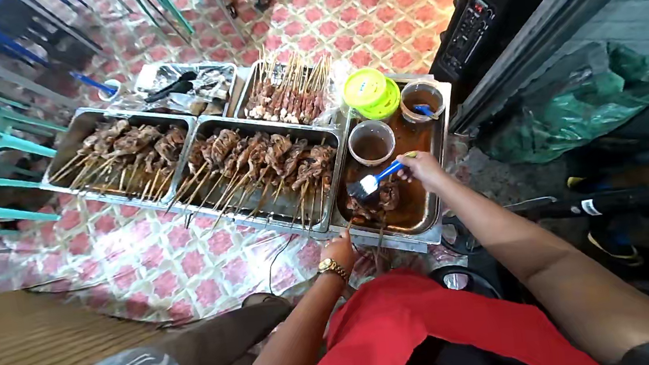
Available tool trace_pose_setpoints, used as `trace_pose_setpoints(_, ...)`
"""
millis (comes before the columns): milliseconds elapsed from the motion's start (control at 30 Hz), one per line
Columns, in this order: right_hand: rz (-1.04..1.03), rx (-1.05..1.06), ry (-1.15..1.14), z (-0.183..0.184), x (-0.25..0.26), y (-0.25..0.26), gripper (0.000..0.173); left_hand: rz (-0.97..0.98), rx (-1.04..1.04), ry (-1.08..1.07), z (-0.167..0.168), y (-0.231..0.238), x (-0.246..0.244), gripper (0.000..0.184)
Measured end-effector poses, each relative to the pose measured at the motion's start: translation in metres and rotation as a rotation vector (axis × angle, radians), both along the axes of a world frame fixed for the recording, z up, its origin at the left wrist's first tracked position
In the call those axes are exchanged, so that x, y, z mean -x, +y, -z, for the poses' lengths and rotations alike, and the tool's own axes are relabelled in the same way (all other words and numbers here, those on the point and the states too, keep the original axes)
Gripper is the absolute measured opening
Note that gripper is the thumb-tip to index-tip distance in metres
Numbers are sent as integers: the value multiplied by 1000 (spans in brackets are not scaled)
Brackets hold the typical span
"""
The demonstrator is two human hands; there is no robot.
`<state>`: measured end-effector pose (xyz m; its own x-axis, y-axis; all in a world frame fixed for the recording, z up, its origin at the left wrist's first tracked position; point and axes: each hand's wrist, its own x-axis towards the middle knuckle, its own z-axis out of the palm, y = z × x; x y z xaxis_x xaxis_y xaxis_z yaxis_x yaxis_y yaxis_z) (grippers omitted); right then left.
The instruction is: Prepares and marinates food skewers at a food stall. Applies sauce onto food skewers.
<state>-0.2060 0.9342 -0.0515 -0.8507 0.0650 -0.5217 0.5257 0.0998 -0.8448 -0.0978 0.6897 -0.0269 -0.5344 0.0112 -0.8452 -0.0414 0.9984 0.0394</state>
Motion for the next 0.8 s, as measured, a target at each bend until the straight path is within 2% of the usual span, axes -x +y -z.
trace_pose_setpoints(133, -164, -217, 33, 26, 2, -18, 33, -63, -4, -22, 16, -2, -10, 61)
trace_pose_setpoints(233, -129, -306, 93, 9, 11, -1, 34, -70, -21, 38, 22, -6, -18, 60)
trace_pose_setpoints(300, -89, -322, 127, -12, 10, 21, 34, -19, -45, 147, 18, -8, -22, 64)
trace_pose_setpoints(367, -47, -301, 126, -19, 3, 45, 32, 63, -103, 221, 6, -3, -25, 53)
trace_pose_setpoints(467, 7, -242, 34, 4, -20, 64, 32, 56, -178, 77, 4, 20, -30, 59)
trace_pose_setpoints(533, 82, -224, -55, 25, -32, 67, 36, -24, -203, -47, 20, 34, -30, 68)
trace_pose_setpoints(567, 144, -201, -75, 29, -36, 70, 37, -69, -233, -79, 29, 38, -28, 67)
trace_pose_setpoints(633, 294, -141, -55, 27, -43, 79, 34, -207, -340, -137, 46, 42, -25, 53)
trace_pose_setpoints(700, 407, -85, -5, 22, -53, 94, 32, -502, -548, -188, 56, 45, -26, 38)
trace_pose_setpoints(733, 438, -76, 21, 18, -59, 102, 31, -660, -663, -204, 54, 47, -27, 34)
trace_pose_setpoints(767, 452, -86, 47, 15, -65, 108, 31, -732, -718, -194, 48, 50, -25, 34)
trace_pose_setpoints(800, 457, -109, 66, 12, -70, 113, 30, -664, -678, -153, 38, 52, -20, 38)
